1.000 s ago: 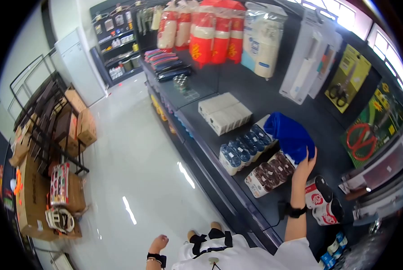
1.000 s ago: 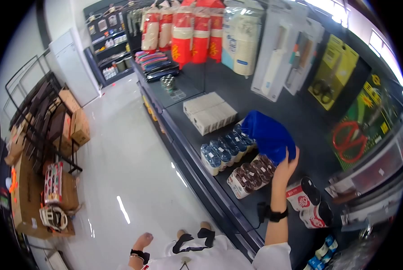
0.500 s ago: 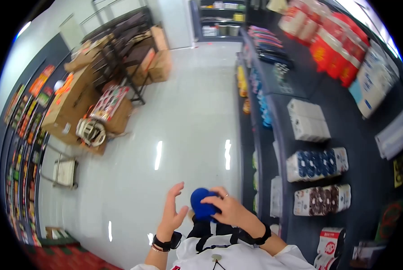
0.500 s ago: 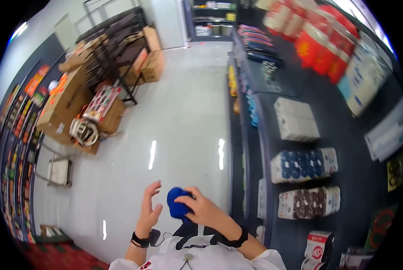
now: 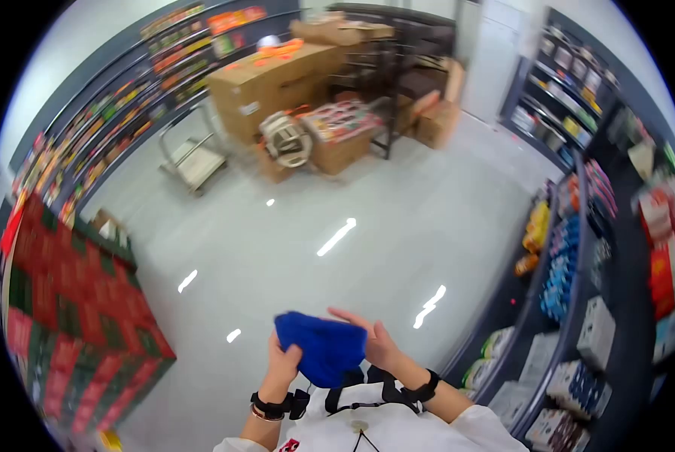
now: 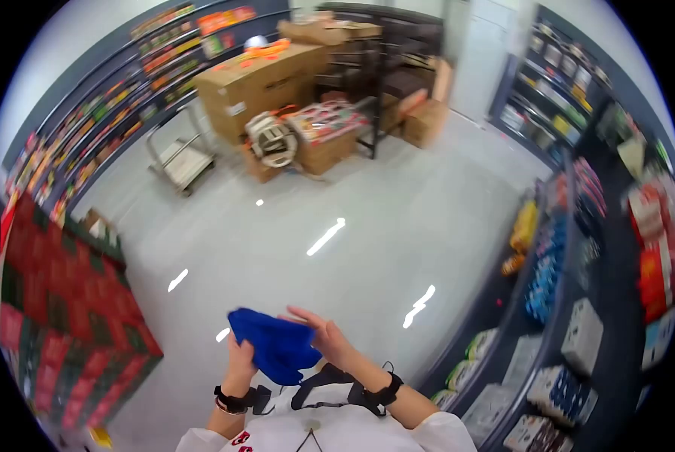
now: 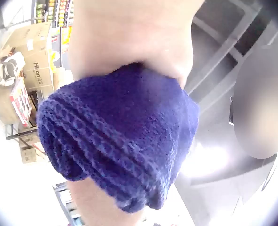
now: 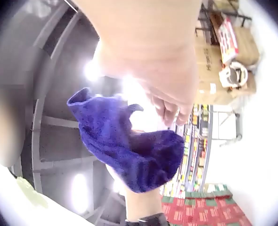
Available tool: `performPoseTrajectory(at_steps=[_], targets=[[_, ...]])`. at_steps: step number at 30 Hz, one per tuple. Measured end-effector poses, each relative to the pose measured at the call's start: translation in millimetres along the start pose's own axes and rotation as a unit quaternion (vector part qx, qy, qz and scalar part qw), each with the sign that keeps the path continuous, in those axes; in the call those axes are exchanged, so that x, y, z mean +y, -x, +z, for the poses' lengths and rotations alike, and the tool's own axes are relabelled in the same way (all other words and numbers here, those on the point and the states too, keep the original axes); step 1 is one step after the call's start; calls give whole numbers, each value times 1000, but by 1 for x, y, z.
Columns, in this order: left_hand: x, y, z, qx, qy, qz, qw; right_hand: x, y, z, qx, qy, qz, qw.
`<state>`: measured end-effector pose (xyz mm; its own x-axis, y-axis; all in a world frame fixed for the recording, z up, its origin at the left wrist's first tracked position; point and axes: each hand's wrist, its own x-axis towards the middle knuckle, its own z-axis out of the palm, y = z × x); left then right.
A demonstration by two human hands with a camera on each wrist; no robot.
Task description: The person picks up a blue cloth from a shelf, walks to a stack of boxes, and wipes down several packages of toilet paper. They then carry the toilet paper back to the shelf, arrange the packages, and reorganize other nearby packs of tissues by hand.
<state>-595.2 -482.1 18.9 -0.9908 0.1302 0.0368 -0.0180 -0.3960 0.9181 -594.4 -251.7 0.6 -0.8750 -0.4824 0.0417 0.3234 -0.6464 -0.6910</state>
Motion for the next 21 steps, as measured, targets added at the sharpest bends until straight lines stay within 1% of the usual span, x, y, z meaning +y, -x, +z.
performPoseTrajectory(at_steps=[1, 2, 3, 4, 5, 7, 8, 9, 10, 11, 12, 13, 14, 15, 16, 17, 18, 19, 20, 21], targets=[[16, 4, -6, 49, 55, 4, 997, 16, -15, -4, -16, -49, 117, 992], [23, 9, -19, 107, 74, -18, 991, 28, -30, 3, -38, -43, 140, 989], [33, 13, -29, 133, 77, 2, 988, 39, -45, 10, -51, -10, 174, 983], [49, 15, -37, 174, 66, -48, 981, 49, -60, 19, -65, 23, 207, 976], [62, 19, -45, 214, 59, -99, 970, 54, -76, 35, -88, 28, 228, 969], [76, 37, -68, 262, 78, -84, 958, 62, -101, 76, -82, 126, 248, 957], [76, 49, -87, 270, 152, -76, 948, 82, -117, 77, -102, 70, 287, 950], [75, 62, -103, 275, 224, -63, 933, 92, -128, 87, -124, 73, 305, 941], [74, 76, -116, 298, 227, -43, 926, 101, -140, 98, -131, 88, 349, 924], [72, 89, -128, 323, 119, -42, 938, 110, -152, 111, -138, 105, 391, 904], [73, 100, -137, 346, 11, -48, 937, 116, -162, 126, -161, 110, 408, 892], [80, 109, -143, 372, 16, -35, 927, 121, -171, 143, -195, 197, 367, 888], [88, 117, -144, 407, -91, -27, 909, 129, -179, 155, -231, 279, 319, 876], [94, 123, -149, 437, -198, -27, 877, 143, -188, 165, -255, 278, 331, 865], [97, 129, -157, 462, -195, -22, 865, 159, -196, 175, -278, 266, 320, 866], [99, 134, -165, 496, -256, -28, 829, 176, -206, 184, -300, 253, 309, 866], [102, 139, -176, 527, -313, -38, 789, 194, -220, 192, -320, 250, 321, 856], [101, 145, -191, 548, -307, -41, 777, 212, -233, 197, -327, 276, 299, 853], [97, 150, -209, 562, -235, 6, 793, 224, -241, 210, -331, 302, 279, 850], [94, 156, -224, 572, -162, 55, 802, 235, -247, 226, -277, 273, 253, 886]])
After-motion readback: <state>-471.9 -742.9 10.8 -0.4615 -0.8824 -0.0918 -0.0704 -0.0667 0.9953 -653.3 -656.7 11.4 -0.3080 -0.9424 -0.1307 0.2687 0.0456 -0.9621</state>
